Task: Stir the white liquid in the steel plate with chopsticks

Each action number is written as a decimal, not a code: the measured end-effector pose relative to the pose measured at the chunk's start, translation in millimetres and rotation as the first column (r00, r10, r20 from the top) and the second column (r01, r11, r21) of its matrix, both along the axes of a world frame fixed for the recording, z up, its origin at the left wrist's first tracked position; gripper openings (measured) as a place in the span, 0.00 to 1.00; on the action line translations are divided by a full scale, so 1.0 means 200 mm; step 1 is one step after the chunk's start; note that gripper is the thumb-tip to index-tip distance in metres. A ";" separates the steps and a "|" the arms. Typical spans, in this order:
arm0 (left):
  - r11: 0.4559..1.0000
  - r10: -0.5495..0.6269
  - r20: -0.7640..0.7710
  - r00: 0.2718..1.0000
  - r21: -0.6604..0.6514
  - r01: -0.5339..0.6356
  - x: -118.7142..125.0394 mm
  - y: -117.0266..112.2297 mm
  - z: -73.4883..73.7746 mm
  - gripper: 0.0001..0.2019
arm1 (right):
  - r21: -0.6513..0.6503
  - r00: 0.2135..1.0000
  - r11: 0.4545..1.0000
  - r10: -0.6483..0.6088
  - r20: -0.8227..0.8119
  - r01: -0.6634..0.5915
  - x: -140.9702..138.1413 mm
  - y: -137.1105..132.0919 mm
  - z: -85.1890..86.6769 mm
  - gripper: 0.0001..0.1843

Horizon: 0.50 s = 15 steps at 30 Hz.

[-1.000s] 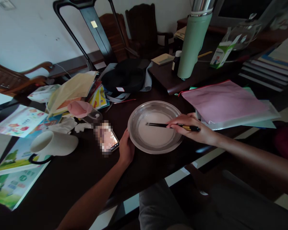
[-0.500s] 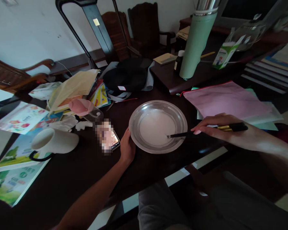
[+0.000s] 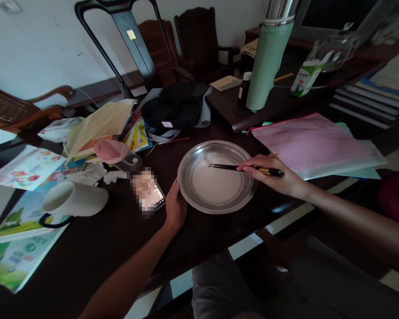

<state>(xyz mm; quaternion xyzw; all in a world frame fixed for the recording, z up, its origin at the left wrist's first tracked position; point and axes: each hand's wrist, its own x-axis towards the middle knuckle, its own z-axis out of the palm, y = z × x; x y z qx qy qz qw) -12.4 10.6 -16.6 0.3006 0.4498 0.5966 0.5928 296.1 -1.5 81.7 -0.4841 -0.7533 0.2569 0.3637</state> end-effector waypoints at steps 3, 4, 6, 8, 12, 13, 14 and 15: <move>1.000 0.004 -0.008 1.000 0.013 -0.004 0.01 0.00 0.01 0.21 | -0.018 0.998 0.999 -0.049 0.030 0.049 0.08 -0.01 0.09 0.12; 1.000 0.003 -0.009 1.000 0.011 -0.003 0.01 0.00 0.01 0.21 | -0.040 0.996 0.997 -0.071 0.053 0.073 0.11 -0.02 0.11 0.13; 1.000 0.004 -0.008 1.000 -0.002 -0.004 0.00 0.00 0.01 0.20 | -0.110 0.989 0.987 -0.109 0.100 0.119 0.17 -0.06 0.16 0.16; 1.000 0.006 -0.008 1.000 -0.011 -0.006 0.00 0.00 0.00 0.21 | -0.188 0.987 0.974 -0.107 0.123 0.130 0.22 -0.09 0.19 0.18; 1.000 0.004 0.003 1.000 0.000 -0.004 0.00 0.00 -0.01 0.20 | -0.286 0.995 0.958 -0.005 0.104 0.035 0.23 -0.14 0.23 0.19; 1.000 0.007 0.005 1.000 0.004 -0.007 0.00 0.00 -0.01 0.20 | -0.292 0.995 0.957 0.025 0.096 0.004 0.21 -0.14 0.23 0.18; 1.000 0.012 0.003 1.000 0.006 -0.012 0.00 0.00 -0.01 0.20 | -0.293 0.995 0.956 0.057 0.084 -0.030 0.18 -0.15 0.21 0.18; 1.000 0.016 -0.001 1.000 0.007 -0.016 0.00 0.00 0.00 0.20 | -0.286 0.994 0.956 0.087 0.069 -0.064 0.14 -0.15 0.19 0.17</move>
